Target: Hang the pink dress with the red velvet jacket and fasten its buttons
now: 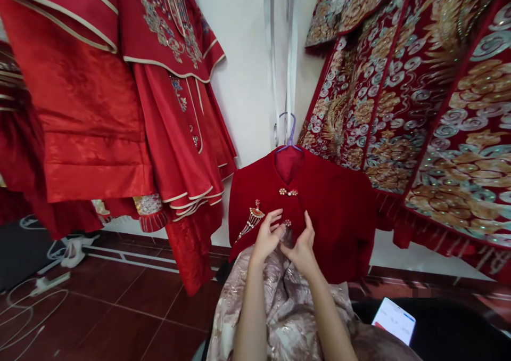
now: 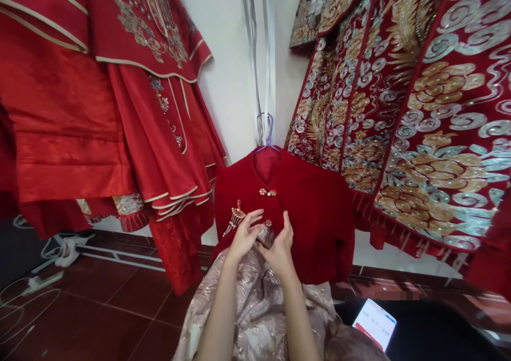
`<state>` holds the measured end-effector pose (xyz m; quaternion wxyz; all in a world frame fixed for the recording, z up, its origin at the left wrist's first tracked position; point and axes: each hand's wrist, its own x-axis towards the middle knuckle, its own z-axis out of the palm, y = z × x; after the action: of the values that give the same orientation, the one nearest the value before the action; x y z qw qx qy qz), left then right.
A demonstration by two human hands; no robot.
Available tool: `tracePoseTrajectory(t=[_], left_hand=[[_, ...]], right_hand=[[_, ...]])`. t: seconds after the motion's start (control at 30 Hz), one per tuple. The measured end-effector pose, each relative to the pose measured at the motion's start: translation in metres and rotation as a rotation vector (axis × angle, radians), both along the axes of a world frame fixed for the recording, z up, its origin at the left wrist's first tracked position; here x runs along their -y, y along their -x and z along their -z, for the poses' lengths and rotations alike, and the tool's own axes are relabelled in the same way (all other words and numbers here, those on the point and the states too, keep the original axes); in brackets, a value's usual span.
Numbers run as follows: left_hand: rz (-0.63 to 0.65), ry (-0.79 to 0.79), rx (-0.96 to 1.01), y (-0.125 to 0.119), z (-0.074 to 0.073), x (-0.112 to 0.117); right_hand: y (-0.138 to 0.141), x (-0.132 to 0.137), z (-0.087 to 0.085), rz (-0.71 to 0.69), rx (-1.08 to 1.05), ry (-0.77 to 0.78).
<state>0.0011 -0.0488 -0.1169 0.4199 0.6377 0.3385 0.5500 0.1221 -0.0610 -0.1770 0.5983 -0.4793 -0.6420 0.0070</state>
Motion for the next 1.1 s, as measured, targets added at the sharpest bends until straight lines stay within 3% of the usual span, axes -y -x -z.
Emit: tracePoseTrajectory(t=[0.07,0.27,0.47,0.57,0.67,0.8,0.9,0.97,1.03,1.1], left_hand=[[0.033,-0.015,0.015,-0.004,0.002,0.003],[0.073,-0.047,0.040,-0.013,-0.014,0.009],[-0.029,-0.070,0.079,-0.011,-0.021,0.014],[-0.078,-0.095,0.121,-0.011,-0.024,0.016],[-0.053,-0.114,0.090,-0.013,-0.023,0.017],[-0.070,-0.127,0.014,-0.017,-0.020,0.018],[-0.049,-0.068,0.048,-0.018,-0.022,0.018],[-0.006,0.010,0.103,-0.017,-0.025,0.018],[-0.003,0.100,0.156,-0.013,-0.030,0.020],[-0.089,0.131,0.211,-0.009,-0.034,0.021]], right_hand=[[0.003,-0.004,0.005,0.108,0.025,-0.027],[0.007,-0.010,-0.002,0.296,-0.019,-0.089],[0.000,-0.003,-0.014,0.390,-0.343,-0.147],[-0.015,0.016,-0.037,0.346,-0.404,-0.174],[-0.029,0.040,-0.070,0.317,-0.483,-0.224],[-0.030,0.065,-0.104,0.247,-0.446,-0.224],[-0.023,0.073,-0.111,0.135,-0.494,-0.167],[-0.018,0.077,-0.111,-0.010,-0.460,-0.050],[-0.015,0.079,-0.110,-0.215,-0.289,0.138],[-0.013,0.081,-0.108,-0.387,-0.120,0.305]])
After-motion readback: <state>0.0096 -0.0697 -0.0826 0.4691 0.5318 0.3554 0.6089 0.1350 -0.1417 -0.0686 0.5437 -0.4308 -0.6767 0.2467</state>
